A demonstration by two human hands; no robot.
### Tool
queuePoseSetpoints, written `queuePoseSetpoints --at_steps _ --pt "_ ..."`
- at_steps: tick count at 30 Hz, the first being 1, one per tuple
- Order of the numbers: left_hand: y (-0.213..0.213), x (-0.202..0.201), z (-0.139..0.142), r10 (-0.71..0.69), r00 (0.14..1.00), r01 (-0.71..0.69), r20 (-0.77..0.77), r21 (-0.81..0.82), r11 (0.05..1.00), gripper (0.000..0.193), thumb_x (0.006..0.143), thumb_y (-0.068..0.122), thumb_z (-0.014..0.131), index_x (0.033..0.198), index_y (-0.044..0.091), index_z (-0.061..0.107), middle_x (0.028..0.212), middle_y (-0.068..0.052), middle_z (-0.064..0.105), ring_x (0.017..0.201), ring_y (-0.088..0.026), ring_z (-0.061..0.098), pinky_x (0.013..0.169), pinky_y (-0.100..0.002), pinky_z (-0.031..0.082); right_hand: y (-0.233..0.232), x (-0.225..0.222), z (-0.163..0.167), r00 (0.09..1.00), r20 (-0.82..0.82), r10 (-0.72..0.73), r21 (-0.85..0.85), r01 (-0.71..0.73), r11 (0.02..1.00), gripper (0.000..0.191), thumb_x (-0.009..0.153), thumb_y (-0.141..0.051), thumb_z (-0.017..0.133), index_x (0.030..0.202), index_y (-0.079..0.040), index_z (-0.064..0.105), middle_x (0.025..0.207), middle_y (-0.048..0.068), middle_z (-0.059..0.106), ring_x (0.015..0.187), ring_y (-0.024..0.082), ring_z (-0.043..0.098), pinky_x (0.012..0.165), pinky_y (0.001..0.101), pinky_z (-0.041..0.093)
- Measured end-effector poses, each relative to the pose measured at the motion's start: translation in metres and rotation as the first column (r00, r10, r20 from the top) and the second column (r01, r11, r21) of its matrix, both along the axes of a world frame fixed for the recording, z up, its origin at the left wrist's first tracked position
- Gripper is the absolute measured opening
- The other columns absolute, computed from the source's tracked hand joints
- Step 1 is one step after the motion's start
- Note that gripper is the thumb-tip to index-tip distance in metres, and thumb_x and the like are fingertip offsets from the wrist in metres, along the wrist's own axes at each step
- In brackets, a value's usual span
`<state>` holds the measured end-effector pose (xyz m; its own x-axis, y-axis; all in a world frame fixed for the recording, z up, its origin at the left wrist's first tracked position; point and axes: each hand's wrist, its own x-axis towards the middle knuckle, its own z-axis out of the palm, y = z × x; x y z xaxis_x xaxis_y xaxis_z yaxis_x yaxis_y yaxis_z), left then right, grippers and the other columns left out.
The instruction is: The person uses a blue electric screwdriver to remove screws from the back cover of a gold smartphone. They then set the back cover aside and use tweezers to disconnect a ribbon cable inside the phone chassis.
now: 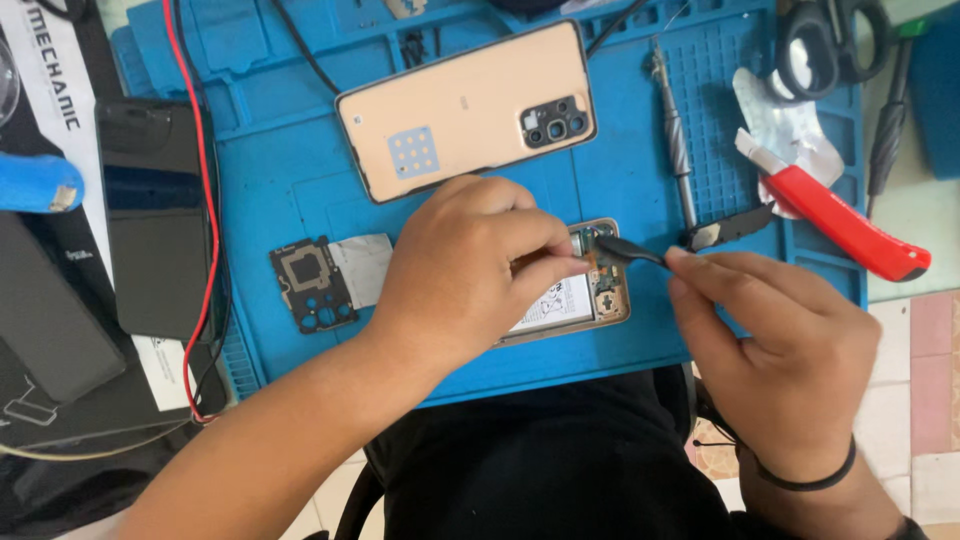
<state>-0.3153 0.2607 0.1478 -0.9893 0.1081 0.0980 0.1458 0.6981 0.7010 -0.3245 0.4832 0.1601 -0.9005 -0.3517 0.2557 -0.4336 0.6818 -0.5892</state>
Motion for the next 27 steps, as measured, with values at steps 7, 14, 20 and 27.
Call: queuePoseSetpoints --at_steps 7,14,20,27 --pt "0.000 0.000 -0.003 -0.010 0.997 0.009 -0.073 -0.015 1.000 0.014 0.083 0.026 0.083 0.085 0.014 0.079 0.081 -0.004 0.065 0.087 -0.027 0.062 0.075 -0.041 0.050 0.004 -0.007 0.006 0.992 -0.116 0.042 0.085 -0.032 0.996 0.013 0.090 0.001 0.082 0.102 -0.001 0.076 0.098 0.010 0.072 0.083 0.023 0.069 0.071 0.0303 0.052" --pt "0.000 0.002 -0.003 -0.016 0.998 0.015 -0.068 -0.010 1.000 0.012 0.084 0.024 0.082 0.087 0.014 0.079 0.084 -0.004 0.066 0.088 -0.027 0.062 0.075 -0.041 0.051 0.002 -0.038 0.015 0.905 -0.260 0.336 0.329 -0.244 0.912 0.009 0.076 -0.001 0.085 0.078 -0.003 0.076 0.080 0.006 0.070 0.061 0.023 0.060 0.055 0.0349 0.045" --pt "-0.001 0.001 -0.003 -0.020 0.998 0.022 -0.053 0.021 1.000 0.014 0.082 0.026 0.083 0.084 0.014 0.078 0.081 -0.003 0.065 0.085 -0.025 0.062 0.076 -0.041 0.051 0.005 -0.051 0.020 0.858 -0.269 0.438 0.372 -0.326 0.869 0.014 0.085 -0.007 0.087 0.079 -0.006 0.075 0.088 0.003 0.071 0.066 0.021 0.061 0.058 0.0336 0.043" --pt "-0.001 0.000 -0.003 -0.016 0.997 0.017 -0.074 0.010 1.000 0.012 0.082 0.025 0.084 0.083 0.014 0.078 0.081 -0.003 0.065 0.085 -0.025 0.062 0.075 -0.041 0.050 0.010 -0.053 0.019 0.878 -0.236 0.417 0.351 -0.322 0.879 0.010 0.087 -0.006 0.086 0.088 -0.005 0.076 0.090 0.004 0.071 0.068 0.019 0.062 0.058 0.0298 0.045"
